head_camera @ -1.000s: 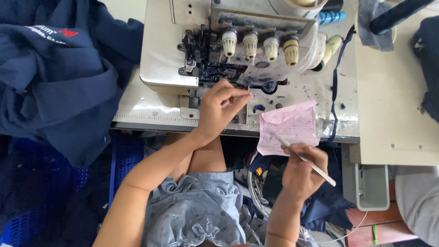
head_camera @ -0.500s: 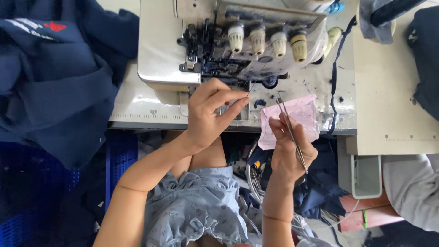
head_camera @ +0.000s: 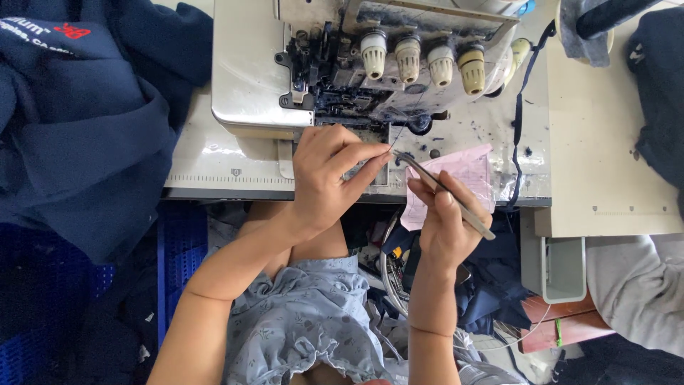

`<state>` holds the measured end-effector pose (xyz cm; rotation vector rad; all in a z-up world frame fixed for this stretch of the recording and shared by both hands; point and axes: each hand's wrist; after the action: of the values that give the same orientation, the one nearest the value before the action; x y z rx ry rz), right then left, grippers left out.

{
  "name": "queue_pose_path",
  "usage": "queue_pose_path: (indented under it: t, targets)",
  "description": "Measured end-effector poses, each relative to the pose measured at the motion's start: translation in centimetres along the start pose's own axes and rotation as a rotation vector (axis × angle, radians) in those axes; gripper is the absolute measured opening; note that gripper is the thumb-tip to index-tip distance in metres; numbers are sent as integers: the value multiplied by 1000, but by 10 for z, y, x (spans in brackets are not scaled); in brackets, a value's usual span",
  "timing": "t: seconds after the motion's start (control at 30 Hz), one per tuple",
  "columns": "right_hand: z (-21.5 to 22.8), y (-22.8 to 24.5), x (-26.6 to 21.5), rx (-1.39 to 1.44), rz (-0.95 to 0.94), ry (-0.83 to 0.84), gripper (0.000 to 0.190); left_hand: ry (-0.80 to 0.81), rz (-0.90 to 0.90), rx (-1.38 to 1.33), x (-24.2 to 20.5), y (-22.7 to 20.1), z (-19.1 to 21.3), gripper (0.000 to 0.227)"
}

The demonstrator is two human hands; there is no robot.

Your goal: The person uses tweezers to remove lint and thread from the sewing machine's needle area and thread guides. They then thread the needle and pull the thread through the machine's tension discs.

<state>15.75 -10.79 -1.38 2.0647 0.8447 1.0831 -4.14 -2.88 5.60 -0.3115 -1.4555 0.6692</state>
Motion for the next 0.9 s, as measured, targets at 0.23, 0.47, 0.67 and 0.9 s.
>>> queue_pose_path:
  t: [0.23, 0.47, 0.67, 0.9]
  targets:
    - [-11, 4, 8, -40, -12, -6, 26, -16, -29, -9, 6, -2, -1, 8]
    - [-5, 21, 34, -220, 186, -23, 20, 25, -50, 53, -2, -1, 6, 26]
    - [-44, 44, 91, -454, 395, 41, 18, 113, -28, 189, -44, 24, 39, 34]
    - [-69, 58, 119, -676, 570, 43, 15, 149, 113, 361, -43, 52, 88, 25]
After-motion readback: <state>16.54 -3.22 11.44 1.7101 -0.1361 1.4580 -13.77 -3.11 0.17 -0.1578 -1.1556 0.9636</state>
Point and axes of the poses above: each hand's wrist, its own x-axis towards the middle knuckle, its own z-axis out of the back of the hand, y = z × x, and after that the axes turned 1 degree about -y, right-handed
